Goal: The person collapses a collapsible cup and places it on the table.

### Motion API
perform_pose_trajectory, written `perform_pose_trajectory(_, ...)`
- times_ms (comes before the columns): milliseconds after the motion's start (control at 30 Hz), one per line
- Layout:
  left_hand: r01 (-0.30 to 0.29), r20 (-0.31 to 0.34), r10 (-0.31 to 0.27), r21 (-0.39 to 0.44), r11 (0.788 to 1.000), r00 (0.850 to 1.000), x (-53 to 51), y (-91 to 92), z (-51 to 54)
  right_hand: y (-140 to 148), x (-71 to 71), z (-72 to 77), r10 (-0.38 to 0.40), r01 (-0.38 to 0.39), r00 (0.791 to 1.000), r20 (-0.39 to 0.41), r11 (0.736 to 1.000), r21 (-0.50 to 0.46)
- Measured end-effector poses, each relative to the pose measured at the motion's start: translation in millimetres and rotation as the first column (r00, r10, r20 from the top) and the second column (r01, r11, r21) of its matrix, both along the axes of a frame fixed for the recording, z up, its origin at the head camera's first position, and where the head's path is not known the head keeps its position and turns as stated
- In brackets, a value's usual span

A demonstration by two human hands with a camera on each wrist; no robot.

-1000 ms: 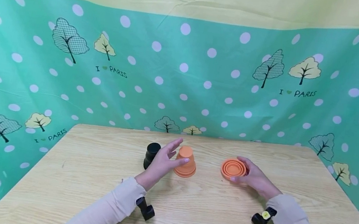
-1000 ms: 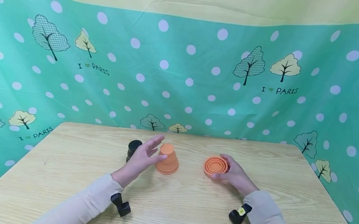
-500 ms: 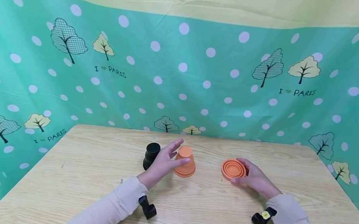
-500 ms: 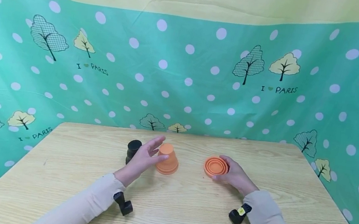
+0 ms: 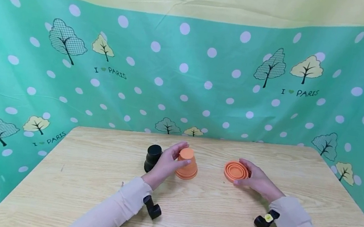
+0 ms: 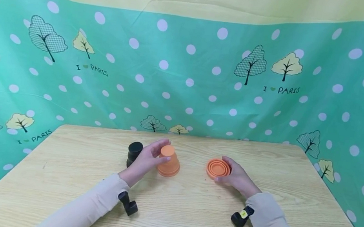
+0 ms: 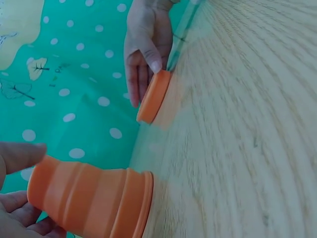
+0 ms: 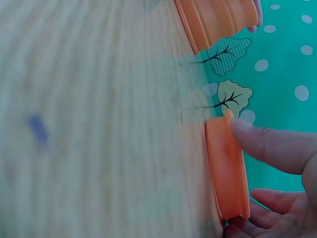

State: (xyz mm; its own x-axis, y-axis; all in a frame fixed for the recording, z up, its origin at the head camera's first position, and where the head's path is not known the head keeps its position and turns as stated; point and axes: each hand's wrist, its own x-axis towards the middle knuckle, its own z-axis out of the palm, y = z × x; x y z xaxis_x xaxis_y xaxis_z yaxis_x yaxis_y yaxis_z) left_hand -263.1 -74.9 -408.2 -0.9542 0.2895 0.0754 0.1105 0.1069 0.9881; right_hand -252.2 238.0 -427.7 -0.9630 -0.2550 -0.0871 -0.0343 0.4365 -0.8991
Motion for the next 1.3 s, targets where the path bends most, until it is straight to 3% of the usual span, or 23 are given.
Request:
perform_pose_trajectory(167,-0.010,0.002,0.010,0.003,1.000,1.000,-3.6,1.8,-1.9,0.3,0.2,3.0,-0.001,0.001,1.000,0.013,1.000,-0.029)
perform_pose_trajectory(300,-0.017,0.010,0.017,-0.002,1.000,1.000,-4.3,2.8,-2.1,-2.3,1.1,9.0,-0.038,0.038,0.999,0.001,0.999,0.008)
perform_pose_trajectory(433,-0.028,0.014,0.028,-0.008,1.000,1.000,-3.0,2.5,-0.3,-9.6,3.6,16.2,-0.055,0.059,0.996,-0.074,0.997,0.044)
perform_pose_trajectory(667,-0.043,-0.024,0.043,-0.002,0.999,0.999,3.5,1.3,8.7,-32.7,9.3,24.2,0.011,-0.002,0.980,-0.199,0.999,0.046)
perform_pose_trajectory(933,-0.025,-0.035,0.026,0.007,1.000,0.999,10.4,1.3,14.0,-58.1,13.5,22.6,0.135,-0.142,0.973,-0.187,0.990,-0.022)
perform_pose_trajectory(1167,0.015,-0.029,-0.014,0.014,1.000,0.999,21.9,-0.1,25.7,-71.1,11.5,18.6,0.171,-0.183,0.973,-0.157,0.981,-0.061)
perform_pose_trajectory(1300,0.015,-0.043,-0.014,0.010,1.000,0.999,20.9,-0.3,21.6,-77.2,14.7,17.9,0.187,-0.198,0.973,-0.135,0.978,-0.068)
